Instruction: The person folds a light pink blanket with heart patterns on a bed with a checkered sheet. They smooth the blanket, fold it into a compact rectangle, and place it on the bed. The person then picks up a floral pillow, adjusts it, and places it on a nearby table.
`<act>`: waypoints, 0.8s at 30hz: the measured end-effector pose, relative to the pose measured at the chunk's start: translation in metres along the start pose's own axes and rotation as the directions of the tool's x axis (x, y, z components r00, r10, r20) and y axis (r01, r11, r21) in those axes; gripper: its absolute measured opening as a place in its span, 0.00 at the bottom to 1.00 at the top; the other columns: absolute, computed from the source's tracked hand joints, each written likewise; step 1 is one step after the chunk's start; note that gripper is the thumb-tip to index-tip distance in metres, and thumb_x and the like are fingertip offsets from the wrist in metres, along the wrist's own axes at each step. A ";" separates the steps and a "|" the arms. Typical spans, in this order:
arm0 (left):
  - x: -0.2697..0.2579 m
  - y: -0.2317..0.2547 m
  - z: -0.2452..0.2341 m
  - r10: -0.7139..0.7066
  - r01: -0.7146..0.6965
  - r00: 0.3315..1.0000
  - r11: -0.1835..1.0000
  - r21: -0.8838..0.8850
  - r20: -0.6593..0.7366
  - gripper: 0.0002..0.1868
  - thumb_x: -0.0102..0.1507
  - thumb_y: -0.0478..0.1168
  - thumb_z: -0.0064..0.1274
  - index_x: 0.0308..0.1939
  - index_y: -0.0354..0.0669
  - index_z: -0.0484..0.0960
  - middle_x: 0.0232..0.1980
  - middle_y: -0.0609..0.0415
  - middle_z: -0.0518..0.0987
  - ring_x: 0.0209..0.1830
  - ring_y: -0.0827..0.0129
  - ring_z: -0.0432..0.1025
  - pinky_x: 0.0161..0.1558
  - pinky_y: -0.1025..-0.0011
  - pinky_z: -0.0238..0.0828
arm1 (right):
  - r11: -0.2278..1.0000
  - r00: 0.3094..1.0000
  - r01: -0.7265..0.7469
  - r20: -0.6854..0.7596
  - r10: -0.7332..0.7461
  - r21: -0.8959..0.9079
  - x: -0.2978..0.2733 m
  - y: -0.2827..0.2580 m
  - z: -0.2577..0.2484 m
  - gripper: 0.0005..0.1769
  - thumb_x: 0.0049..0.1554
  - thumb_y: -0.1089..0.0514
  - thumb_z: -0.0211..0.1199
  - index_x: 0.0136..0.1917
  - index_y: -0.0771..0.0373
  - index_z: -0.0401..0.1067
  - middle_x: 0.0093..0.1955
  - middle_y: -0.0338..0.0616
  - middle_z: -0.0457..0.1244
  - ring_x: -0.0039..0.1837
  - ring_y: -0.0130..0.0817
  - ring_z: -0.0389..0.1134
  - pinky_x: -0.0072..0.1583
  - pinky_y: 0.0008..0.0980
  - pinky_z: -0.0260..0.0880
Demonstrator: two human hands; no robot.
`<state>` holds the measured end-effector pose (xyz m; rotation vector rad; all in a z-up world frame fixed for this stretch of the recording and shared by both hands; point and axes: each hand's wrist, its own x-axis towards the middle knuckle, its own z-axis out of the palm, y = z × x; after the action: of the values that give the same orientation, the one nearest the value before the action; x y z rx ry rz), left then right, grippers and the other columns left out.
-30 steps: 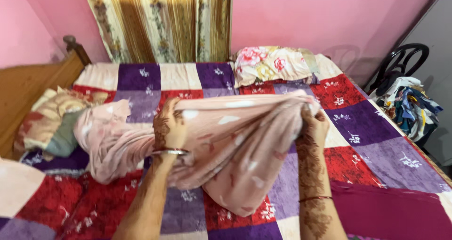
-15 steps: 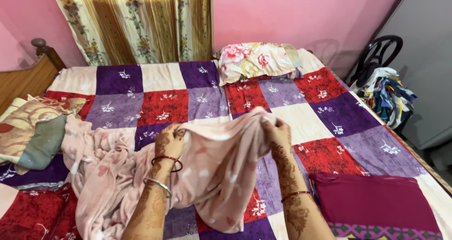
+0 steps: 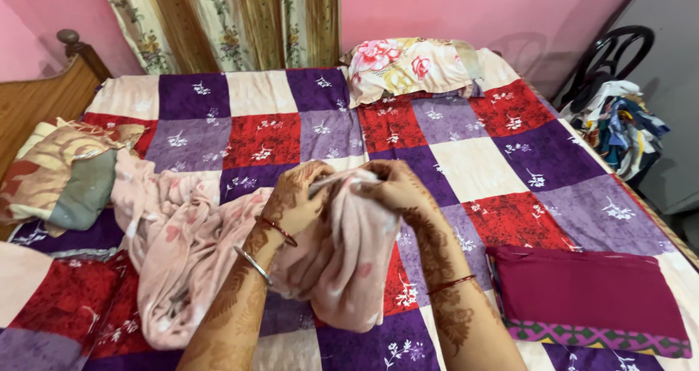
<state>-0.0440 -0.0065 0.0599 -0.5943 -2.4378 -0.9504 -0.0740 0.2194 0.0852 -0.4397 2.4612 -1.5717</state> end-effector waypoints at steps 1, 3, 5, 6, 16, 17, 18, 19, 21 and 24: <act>-0.009 -0.007 0.000 0.100 -0.099 0.994 0.995 0.021 -0.050 0.14 0.55 0.34 0.55 0.46 0.41 0.78 0.46 0.46 0.78 0.47 0.48 0.75 0.48 0.58 0.73 | 0.998 0.999 0.022 -0.027 -0.020 0.062 -0.002 -0.002 -0.004 0.25 0.48 0.56 0.73 0.57 0.68 0.79 0.50 0.44 0.73 0.50 0.30 0.72 0.56 0.33 0.74; -0.036 -0.016 0.009 -0.115 0.145 0.969 0.981 0.126 -0.220 0.17 0.53 0.34 0.58 0.47 0.44 0.79 0.49 0.46 0.77 0.46 0.48 0.75 0.45 0.57 0.72 | 0.992 0.996 0.061 -0.071 -0.053 0.107 -0.008 -0.006 -0.011 0.24 0.48 0.57 0.73 0.56 0.69 0.78 0.49 0.44 0.73 0.50 0.30 0.72 0.56 0.32 0.72; -0.063 -0.027 0.017 -0.247 0.327 0.894 0.930 0.168 -0.373 0.19 0.51 0.34 0.58 0.47 0.45 0.80 0.50 0.46 0.75 0.45 0.48 0.74 0.43 0.57 0.71 | 0.980 0.990 0.078 -0.134 -0.053 0.182 -0.014 -0.011 -0.021 0.22 0.48 0.58 0.72 0.56 0.69 0.78 0.49 0.44 0.73 0.50 0.30 0.72 0.55 0.31 0.72; -0.076 -0.033 0.019 -0.279 0.383 0.857 0.908 0.171 -0.434 0.19 0.51 0.33 0.57 0.47 0.44 0.79 0.49 0.45 0.75 0.45 0.48 0.74 0.43 0.57 0.71 | 0.969 0.984 0.077 -0.174 -0.036 0.235 -0.016 -0.013 -0.026 0.22 0.49 0.59 0.71 0.56 0.69 0.77 0.49 0.44 0.72 0.50 0.31 0.72 0.54 0.31 0.73; -0.042 -0.110 -0.045 -0.313 0.337 0.880 0.941 0.006 -0.357 0.15 0.59 0.33 0.54 0.50 0.42 0.82 0.42 0.48 0.84 0.43 0.62 0.79 0.46 0.66 0.74 | 0.838 0.721 0.333 -0.690 0.069 0.432 -0.016 0.006 -0.084 0.17 0.56 0.61 0.68 0.58 0.72 0.76 0.50 0.47 0.71 0.47 0.30 0.70 0.51 0.29 0.71; -0.029 -0.104 -0.063 -0.348 0.329 0.917 0.936 -0.126 -0.196 0.14 0.62 0.35 0.55 0.52 0.42 0.84 0.40 0.47 0.85 0.39 0.66 0.81 0.43 0.69 0.75 | 0.799 0.704 0.397 -0.708 0.050 0.451 -0.014 0.009 -0.088 0.17 0.56 0.61 0.68 0.58 0.71 0.76 0.50 0.46 0.71 0.48 0.29 0.71 0.51 0.28 0.71; -0.021 -0.093 -0.078 -0.339 0.306 0.935 0.919 -0.250 -0.100 0.14 0.62 0.36 0.56 0.53 0.41 0.83 0.43 0.46 0.86 0.41 0.67 0.81 0.44 0.70 0.76 | 0.756 0.686 0.459 -0.727 0.033 0.467 -0.012 0.011 -0.090 0.16 0.57 0.61 0.68 0.57 0.70 0.76 0.50 0.45 0.71 0.48 0.29 0.71 0.51 0.28 0.72; -0.014 -0.081 -0.091 -0.315 0.293 0.949 0.882 -0.368 -0.001 0.15 0.63 0.37 0.57 0.54 0.41 0.83 0.46 0.46 0.86 0.44 0.68 0.80 0.46 0.72 0.76 | 0.709 0.666 0.516 -0.745 0.021 0.481 -0.011 0.014 -0.091 0.16 0.57 0.60 0.68 0.57 0.69 0.76 0.50 0.44 0.71 0.48 0.28 0.71 0.52 0.27 0.72; 0.000 -0.060 -0.104 -0.322 0.348 0.938 0.868 -0.355 0.132 0.16 0.62 0.40 0.59 0.54 0.42 0.84 0.47 0.44 0.87 0.44 0.64 0.78 0.44 0.70 0.76 | 0.786 0.632 0.428 -0.769 0.091 0.445 -0.002 0.021 -0.085 0.15 0.56 0.59 0.68 0.55 0.67 0.76 0.47 0.43 0.71 0.46 0.28 0.70 0.49 0.28 0.72; 0.016 -0.050 -0.084 -0.457 0.445 0.888 0.882 0.154 0.049 0.19 0.59 0.45 0.63 0.53 0.44 0.84 0.45 0.42 0.87 0.42 0.52 0.77 0.41 0.60 0.75 | 0.835 0.601 0.335 -0.782 0.169 0.437 0.010 0.038 -0.074 0.14 0.55 0.60 0.70 0.54 0.68 0.77 0.45 0.44 0.71 0.44 0.28 0.69 0.47 0.30 0.71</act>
<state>-0.0629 -0.0961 0.0985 -0.0058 -2.7534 -0.9269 -0.1121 0.2938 0.0824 0.3671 2.2596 -2.8991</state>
